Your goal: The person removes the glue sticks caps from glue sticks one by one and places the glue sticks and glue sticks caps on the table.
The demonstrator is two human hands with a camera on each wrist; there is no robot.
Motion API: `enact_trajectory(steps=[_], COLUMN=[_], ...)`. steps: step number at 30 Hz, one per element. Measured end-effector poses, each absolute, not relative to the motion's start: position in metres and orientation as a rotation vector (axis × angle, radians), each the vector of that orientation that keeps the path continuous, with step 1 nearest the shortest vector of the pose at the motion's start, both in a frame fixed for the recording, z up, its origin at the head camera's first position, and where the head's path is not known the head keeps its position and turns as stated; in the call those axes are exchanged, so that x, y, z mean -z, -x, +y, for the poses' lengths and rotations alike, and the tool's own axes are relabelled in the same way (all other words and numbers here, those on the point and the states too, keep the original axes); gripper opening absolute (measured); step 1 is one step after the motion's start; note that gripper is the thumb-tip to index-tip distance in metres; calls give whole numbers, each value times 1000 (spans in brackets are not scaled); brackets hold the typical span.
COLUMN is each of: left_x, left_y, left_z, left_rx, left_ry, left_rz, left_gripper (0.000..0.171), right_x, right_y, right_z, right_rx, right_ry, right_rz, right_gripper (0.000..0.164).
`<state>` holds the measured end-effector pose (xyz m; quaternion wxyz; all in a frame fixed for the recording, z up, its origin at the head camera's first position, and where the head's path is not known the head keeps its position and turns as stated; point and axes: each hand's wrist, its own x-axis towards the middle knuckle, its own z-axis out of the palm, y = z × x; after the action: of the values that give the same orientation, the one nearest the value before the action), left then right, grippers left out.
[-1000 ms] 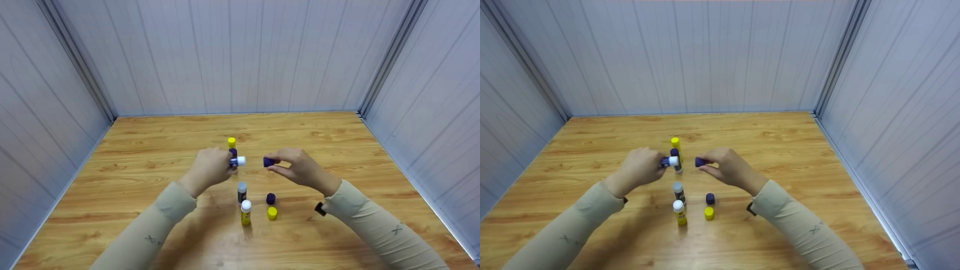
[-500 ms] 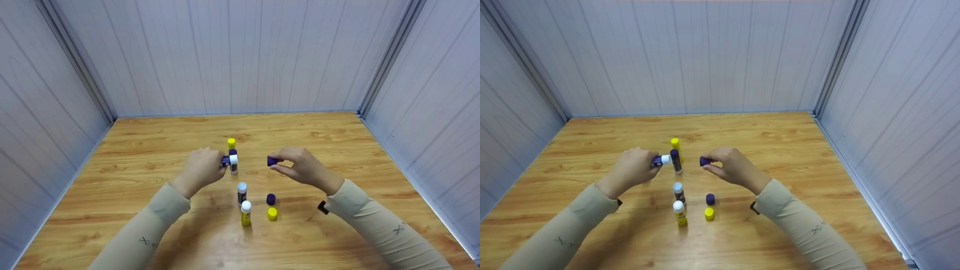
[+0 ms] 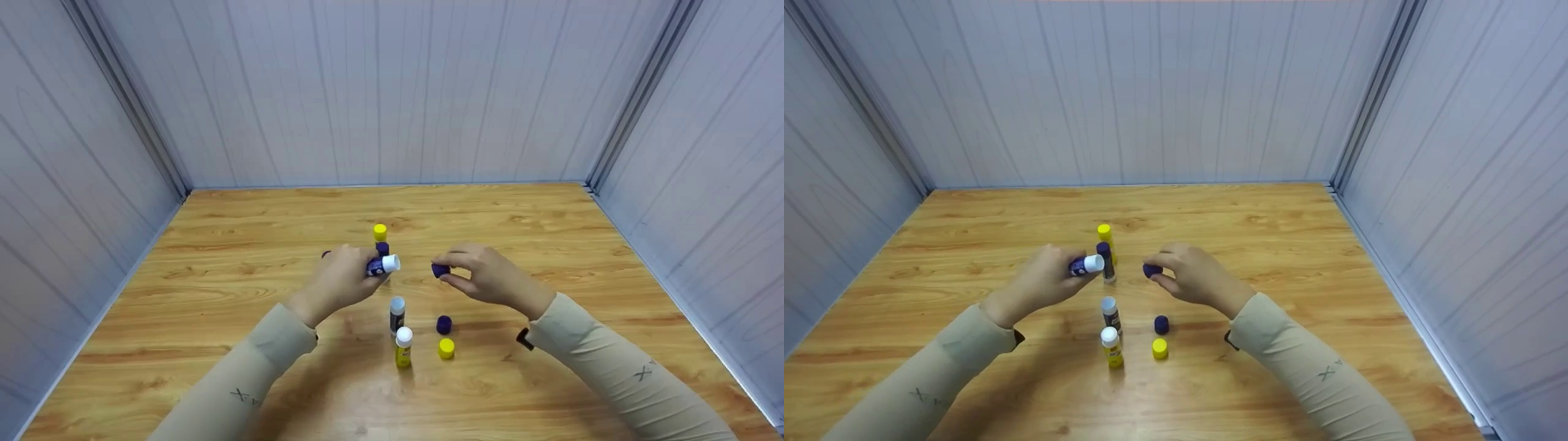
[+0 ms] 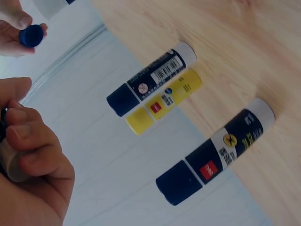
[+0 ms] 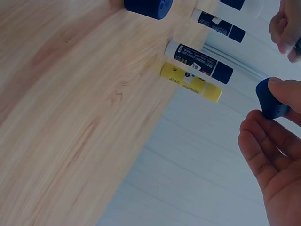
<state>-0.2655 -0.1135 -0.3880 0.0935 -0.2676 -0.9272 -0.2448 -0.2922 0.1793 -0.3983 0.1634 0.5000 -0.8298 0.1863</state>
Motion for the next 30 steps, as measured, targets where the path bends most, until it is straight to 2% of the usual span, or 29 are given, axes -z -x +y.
enact_trajectory(steps=[12, 20, 30], left_x=[387, 387, 389], left_y=[263, 263, 263], left_z=[-111, -113, -114], left_rx=[1248, 1426, 1512], left_ry=[840, 851, 846], left_rz=[-2682, -2650, -2647], left_gripper=[30, 27, 37], right_x=[408, 417, 426], right_y=[294, 294, 292], right_z=[171, 169, 168], right_rx=[-342, -298, -219], right_ry=[-1394, -1398, -1424], right_rz=[-2582, -2665, -2728], right_gripper=[30, 28, 28])
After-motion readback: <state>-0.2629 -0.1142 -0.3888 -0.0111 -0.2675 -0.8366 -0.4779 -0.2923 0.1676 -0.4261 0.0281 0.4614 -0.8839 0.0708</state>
